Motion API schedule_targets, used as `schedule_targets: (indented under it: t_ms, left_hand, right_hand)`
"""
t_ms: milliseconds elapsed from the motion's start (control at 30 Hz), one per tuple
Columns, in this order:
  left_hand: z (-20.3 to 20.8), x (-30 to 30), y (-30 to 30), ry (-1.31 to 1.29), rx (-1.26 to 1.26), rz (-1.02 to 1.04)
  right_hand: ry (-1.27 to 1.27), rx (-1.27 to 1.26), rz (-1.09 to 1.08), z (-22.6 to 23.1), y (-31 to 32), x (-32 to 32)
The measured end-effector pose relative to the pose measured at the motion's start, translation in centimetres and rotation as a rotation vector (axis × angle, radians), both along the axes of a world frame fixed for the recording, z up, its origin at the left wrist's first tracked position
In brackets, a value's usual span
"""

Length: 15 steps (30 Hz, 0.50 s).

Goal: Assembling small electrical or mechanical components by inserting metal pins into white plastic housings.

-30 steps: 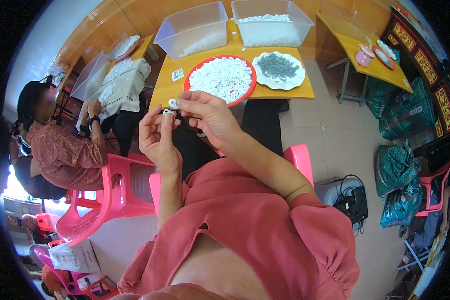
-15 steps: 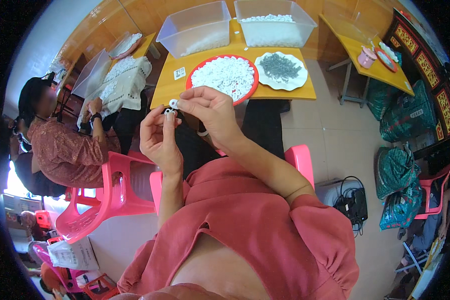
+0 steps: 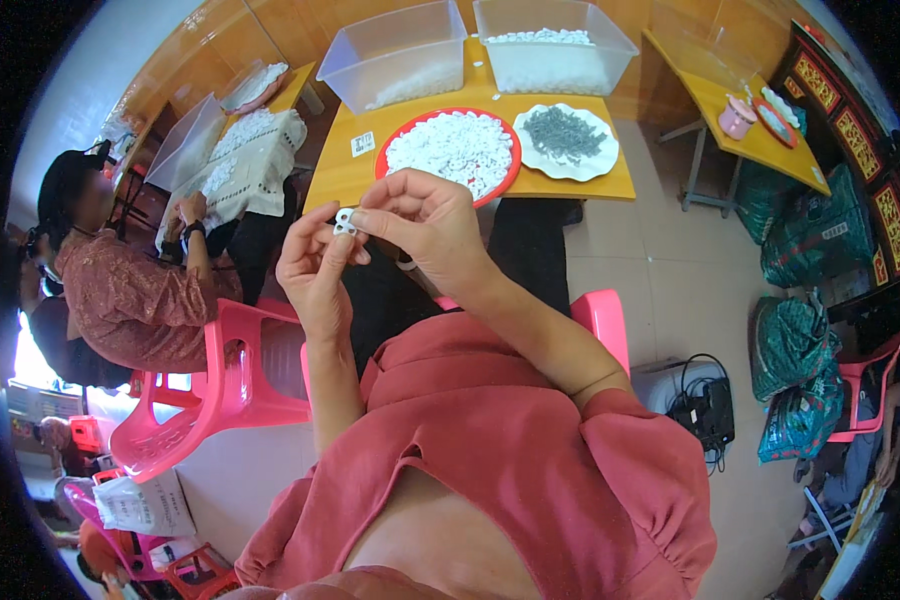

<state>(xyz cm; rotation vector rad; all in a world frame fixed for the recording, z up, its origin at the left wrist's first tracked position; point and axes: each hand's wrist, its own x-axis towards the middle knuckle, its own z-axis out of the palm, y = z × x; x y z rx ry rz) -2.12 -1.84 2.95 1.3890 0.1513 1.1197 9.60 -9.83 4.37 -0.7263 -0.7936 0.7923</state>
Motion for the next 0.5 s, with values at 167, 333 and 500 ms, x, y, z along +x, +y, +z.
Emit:
schedule_targets:
  t_ms: [167, 333, 500]
  left_hand:
    - [-0.1, -0.3, 0.8, 0.108, 0.038, -0.097]
    - [-0.7, -0.1, 0.6, 0.098, 0.096, -0.093]
    - [-1.3, 0.2, 0.6, 0.047, 0.122, -0.014]
  right_hand:
    - [0.035, -0.014, 0.122, 0.3, -0.4, 0.4]
    - [0.047, -0.019, 0.169, 0.2, -0.4, 0.3]
    - [0.070, -0.076, 0.177, 0.2, -0.3, 0.5]
